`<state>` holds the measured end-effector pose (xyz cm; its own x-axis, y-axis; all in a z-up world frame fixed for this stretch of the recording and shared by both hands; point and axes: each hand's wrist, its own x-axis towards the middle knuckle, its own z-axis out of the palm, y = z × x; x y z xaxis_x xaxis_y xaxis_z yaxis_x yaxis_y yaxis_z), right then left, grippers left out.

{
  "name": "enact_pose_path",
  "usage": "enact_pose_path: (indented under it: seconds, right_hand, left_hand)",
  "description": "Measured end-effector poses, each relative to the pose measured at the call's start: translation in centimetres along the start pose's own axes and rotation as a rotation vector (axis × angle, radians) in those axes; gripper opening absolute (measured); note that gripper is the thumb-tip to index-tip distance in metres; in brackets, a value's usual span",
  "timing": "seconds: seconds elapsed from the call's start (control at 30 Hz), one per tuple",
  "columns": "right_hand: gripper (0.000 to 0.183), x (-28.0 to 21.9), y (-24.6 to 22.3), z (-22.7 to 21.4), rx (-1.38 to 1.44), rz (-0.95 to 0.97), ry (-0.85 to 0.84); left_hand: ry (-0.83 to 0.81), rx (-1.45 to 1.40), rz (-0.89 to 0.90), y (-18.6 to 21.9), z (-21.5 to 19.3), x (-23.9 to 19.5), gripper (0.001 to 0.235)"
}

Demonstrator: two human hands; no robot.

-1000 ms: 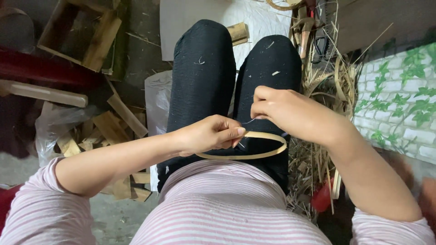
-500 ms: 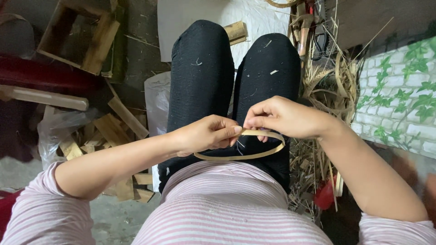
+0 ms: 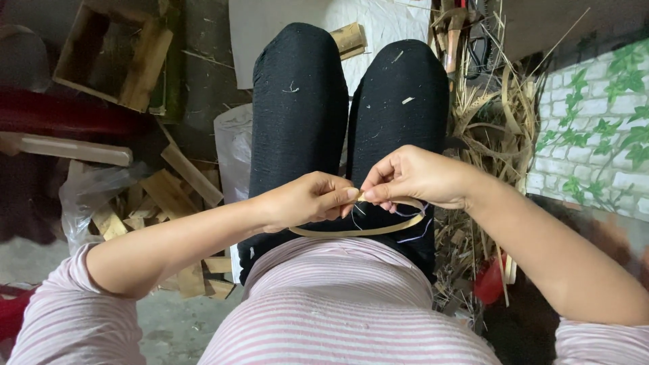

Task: The person sits on the floor and weaves a thin strip of material around a circular wooden hoop using a purple string. They wrap the string around the hoop and the strip, then use scissors to trim the excess string.

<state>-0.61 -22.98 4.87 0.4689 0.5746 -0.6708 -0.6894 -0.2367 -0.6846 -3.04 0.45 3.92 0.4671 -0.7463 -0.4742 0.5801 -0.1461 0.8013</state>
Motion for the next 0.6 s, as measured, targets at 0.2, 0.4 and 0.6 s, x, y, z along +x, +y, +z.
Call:
enact_pose_path:
  seconds: [0.2, 0.4, 0.6]
  right_hand:
    - [0.017, 0.8, -0.4, -0.5, -0.055, 0.074, -0.087]
    - [0.014, 1.9, -1.1, -0.9, -0.216, -0.01, -0.087]
    - [0.025, 0.3, -4.9, 1.4, -0.619, -0.029, -0.045]
  left_hand:
    - [-0.029, 0.002, -0.027, 0.3, 0.1, -0.4, 0.038]
    - [-0.021, -0.009, -0.021, 0.0, 0.0, -0.4, 0.038]
    - [-0.054, -0.041, -0.026, 0.1, 0.1, -0.6, 0.039]
